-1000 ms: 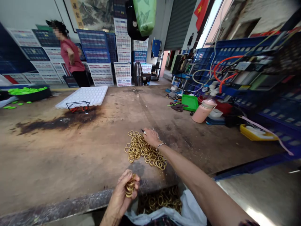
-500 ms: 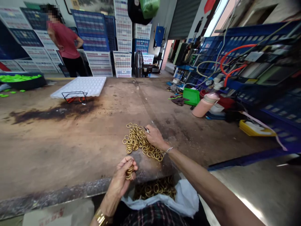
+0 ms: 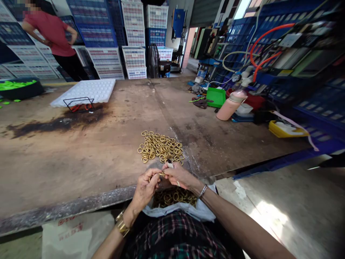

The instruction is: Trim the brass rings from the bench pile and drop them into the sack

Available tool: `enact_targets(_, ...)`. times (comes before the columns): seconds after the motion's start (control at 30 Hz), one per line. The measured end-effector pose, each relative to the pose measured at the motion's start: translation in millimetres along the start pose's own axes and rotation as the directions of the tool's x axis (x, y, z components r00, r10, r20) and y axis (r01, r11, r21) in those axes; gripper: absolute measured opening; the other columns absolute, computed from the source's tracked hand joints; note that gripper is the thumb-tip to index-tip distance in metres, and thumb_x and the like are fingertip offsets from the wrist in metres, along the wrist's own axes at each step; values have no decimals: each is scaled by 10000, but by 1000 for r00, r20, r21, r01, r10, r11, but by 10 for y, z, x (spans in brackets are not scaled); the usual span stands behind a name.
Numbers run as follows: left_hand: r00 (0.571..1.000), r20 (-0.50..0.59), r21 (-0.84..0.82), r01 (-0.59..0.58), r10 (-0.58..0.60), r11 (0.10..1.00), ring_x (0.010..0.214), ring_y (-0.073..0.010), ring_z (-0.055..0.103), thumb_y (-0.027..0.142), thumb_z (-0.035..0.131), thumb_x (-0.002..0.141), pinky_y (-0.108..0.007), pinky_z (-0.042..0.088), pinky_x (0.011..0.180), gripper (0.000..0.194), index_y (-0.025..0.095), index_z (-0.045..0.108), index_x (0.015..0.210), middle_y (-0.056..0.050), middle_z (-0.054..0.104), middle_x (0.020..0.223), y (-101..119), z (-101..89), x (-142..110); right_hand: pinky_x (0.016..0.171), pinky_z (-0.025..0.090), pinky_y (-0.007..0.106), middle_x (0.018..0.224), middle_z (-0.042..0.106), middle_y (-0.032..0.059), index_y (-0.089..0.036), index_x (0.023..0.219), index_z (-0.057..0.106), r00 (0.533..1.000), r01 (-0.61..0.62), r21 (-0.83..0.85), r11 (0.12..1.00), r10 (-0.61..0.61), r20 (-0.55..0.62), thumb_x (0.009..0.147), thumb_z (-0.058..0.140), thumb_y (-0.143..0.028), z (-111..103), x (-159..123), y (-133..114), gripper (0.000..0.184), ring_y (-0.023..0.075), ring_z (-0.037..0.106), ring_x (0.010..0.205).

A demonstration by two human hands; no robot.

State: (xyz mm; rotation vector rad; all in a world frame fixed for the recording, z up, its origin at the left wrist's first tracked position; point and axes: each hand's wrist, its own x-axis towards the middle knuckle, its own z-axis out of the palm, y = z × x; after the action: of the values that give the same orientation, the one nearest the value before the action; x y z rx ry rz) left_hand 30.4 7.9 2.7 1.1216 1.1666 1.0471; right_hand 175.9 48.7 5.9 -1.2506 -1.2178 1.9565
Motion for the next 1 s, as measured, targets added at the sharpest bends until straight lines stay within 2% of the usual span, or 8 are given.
enact_targets(0.07, 1000, -17, -28, 11, -12, 1000, 438, -62, 409, 338, 573, 748, -176, 326, 427, 189, 154, 614, 758, 27, 518, 569, -12, 7, -4, 330, 140, 177, 503, 447, -89, -188, 714, 446, 999, 24, -38, 999, -26, -40, 717, 464, -305, 23, -15, 0, 118, 28, 226, 315)
enact_targets(0.13, 999, -44, -44, 10, -12, 999, 423, -59, 395, 352, 578, 745, -174, 319, 418, 201, 153, 600, 720, 32, 507, 549, -20, 10, -5, 352, 181, 178, 492, 435, -77, -179, 665, 455, 989, 93, -166, 982, -110, -97, 763, 439, -339, 52, -34, -4, 189, 36, 265, 344)
enact_targets(0.23, 998, -60, -53, 14, -17, 999, 419, -60, 395, 378, 572, 745, -169, 307, 402, 230, 151, 593, 719, 31, 506, 539, -22, 9, -7, 444, 276, 176, 507, 458, -50, -158, 578, 478, 950, 201, -401, 894, -278, -142, 782, 448, -313, 98, -55, -20, 258, 54, 374, 451)
enact_targets(0.3, 998, -51, -44, 38, -40, 998, 406, -54, 385, 394, 561, 750, -163, 289, 382, 252, 147, 579, 706, 34, 495, 530, -18, 6, -9, 483, 300, 180, 520, 472, -42, -153, 557, 485, 936, 210, -475, 855, -316, -155, 775, 455, -274, 125, -49, -31, 251, 65, 407, 498)
enact_targets(0.5, 987, 15, -110, 163, -163, 980, 385, -48, 375, 424, 546, 748, -155, 265, 332, 274, 152, 529, 720, 45, 470, 546, -21, -21, 3, 483, 296, 180, 531, 475, -48, -159, 557, 465, 936, 201, -482, 853, -312, -162, 778, 434, -253, 162, 9, -18, 243, 66, 402, 496)
enact_targets(0.7, 984, 56, -297, 176, -167, 939, 392, -42, 366, 405, 574, 734, -157, 271, 341, 258, 163, 492, 696, 42, 496, 568, 5, -20, -10, 507, 320, 184, 541, 502, -31, -160, 581, 482, 936, 194, -471, 860, -307, -174, 814, 383, -243, 176, 11, -10, 266, 78, 428, 510)
enact_targets(0.8, 988, 24, -337, 152, -153, 929, 388, -42, 356, 407, 582, 732, -160, 276, 350, 263, 171, 475, 688, 47, 492, 552, 13, -13, -20, 550, 325, 196, 570, 528, -14, -163, 604, 499, 910, 169, -627, 761, -365, -198, 825, 380, -229, 174, 11, 27, 260, 92, 464, 552)
enact_targets(1.0, 994, 13, -251, 111, -111, 962, 378, -45, 353, 435, 549, 758, -165, 284, 366, 286, 165, 492, 684, 52, 464, 493, -47, -36, -11, 561, 259, 227, 668, 584, 14, -175, 776, 557, 914, 156, -904, 398, -405, -20, 823, 396, -182, 175, -1, 127, 168, 114, 485, 614)
